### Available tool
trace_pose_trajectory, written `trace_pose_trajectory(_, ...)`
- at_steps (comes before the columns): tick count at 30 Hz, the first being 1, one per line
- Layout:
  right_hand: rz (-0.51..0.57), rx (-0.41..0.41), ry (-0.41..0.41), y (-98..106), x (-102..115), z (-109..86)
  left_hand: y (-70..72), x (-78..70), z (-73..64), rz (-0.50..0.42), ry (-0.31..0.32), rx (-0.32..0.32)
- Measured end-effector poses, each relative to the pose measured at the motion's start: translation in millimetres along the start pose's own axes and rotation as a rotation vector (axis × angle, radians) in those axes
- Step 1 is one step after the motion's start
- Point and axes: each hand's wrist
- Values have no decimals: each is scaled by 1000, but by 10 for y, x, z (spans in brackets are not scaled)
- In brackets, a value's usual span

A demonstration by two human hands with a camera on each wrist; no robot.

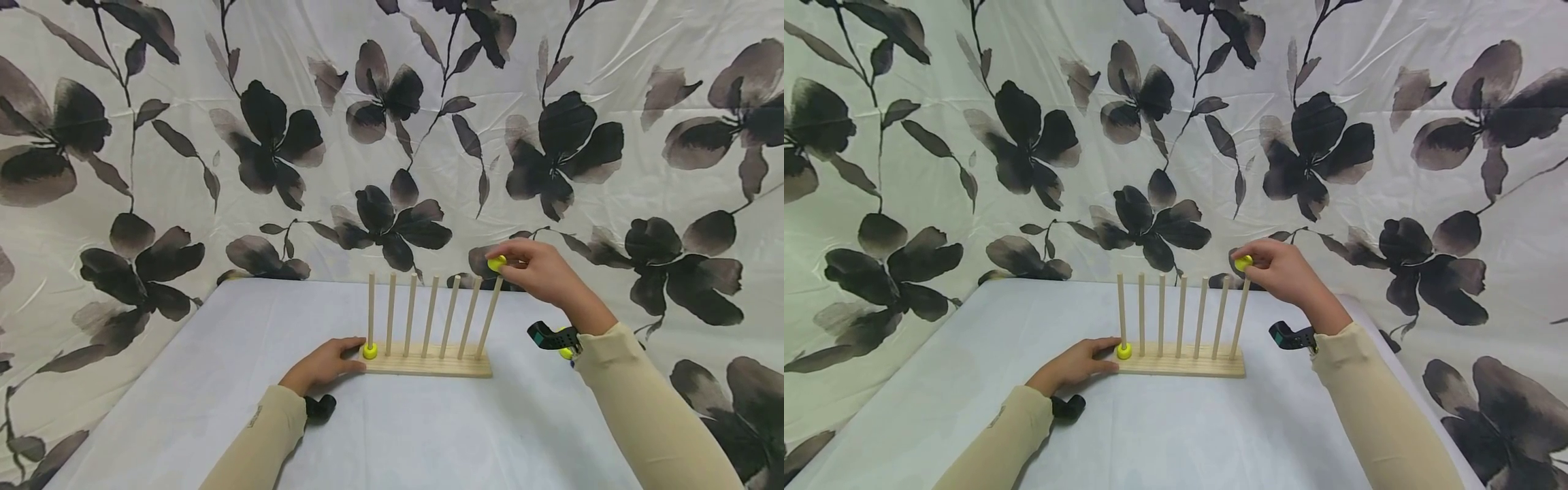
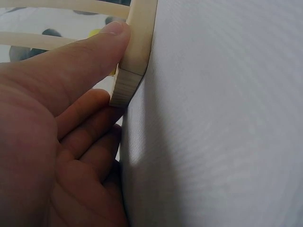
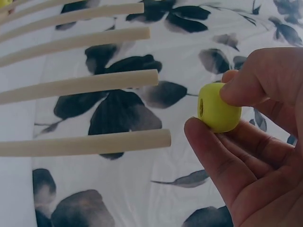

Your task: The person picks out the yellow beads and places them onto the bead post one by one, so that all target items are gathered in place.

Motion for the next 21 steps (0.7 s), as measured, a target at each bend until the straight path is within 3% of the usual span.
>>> trace_pose_trajectory(21, 49, 71, 55, -97, 199, 188, 9, -9, -21, 0, -31, 0)
Point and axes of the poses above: each hand's wrist, its own z-axis towards the middle knuckle, its own y-axis out of the back of the hand, x = y × z, and after that the axes turned 13 degrees about x, right-handed
